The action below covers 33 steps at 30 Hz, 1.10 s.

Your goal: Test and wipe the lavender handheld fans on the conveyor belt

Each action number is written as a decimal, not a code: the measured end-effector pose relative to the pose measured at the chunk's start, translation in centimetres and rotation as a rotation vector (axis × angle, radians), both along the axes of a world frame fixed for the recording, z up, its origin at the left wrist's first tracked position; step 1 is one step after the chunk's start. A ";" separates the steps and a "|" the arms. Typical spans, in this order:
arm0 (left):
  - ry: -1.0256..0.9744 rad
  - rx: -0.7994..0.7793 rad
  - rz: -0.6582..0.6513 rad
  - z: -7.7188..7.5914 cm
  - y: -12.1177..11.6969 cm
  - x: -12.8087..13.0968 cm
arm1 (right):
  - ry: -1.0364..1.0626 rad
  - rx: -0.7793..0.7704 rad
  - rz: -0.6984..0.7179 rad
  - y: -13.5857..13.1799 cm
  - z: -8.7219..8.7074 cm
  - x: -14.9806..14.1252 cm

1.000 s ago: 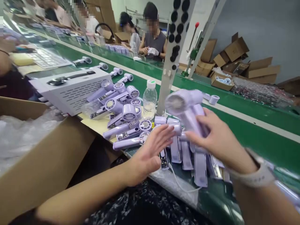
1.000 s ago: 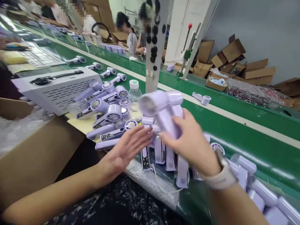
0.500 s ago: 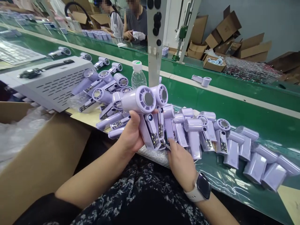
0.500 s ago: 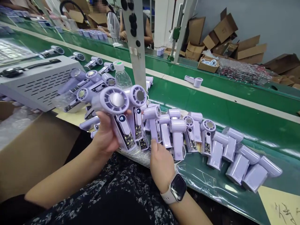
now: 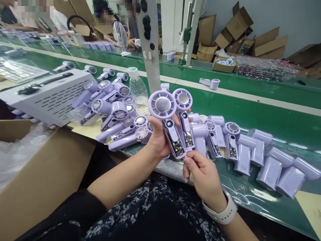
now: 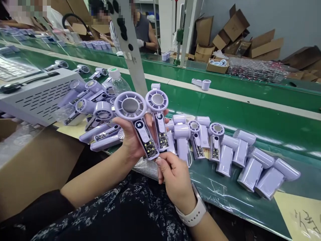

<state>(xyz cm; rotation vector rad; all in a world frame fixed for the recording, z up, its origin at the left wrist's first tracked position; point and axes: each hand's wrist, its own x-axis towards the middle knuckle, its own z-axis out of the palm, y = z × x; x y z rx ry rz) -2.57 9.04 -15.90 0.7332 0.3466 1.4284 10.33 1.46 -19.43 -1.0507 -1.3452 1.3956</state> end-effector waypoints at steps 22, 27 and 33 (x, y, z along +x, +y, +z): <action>0.100 -0.004 0.120 -2.6 -0.5 -0.6 | 0.130 -0.148 -0.018 -0.4 -1.5 -1.5; 0.084 0.009 0.129 -2.7 -0.7 -0.2 | 0.000 -0.022 0.061 -0.3 -1.6 -0.7; -0.050 -0.175 0.111 -0.8 -0.6 -0.5 | -0.229 0.368 -0.008 -0.5 -1.0 0.1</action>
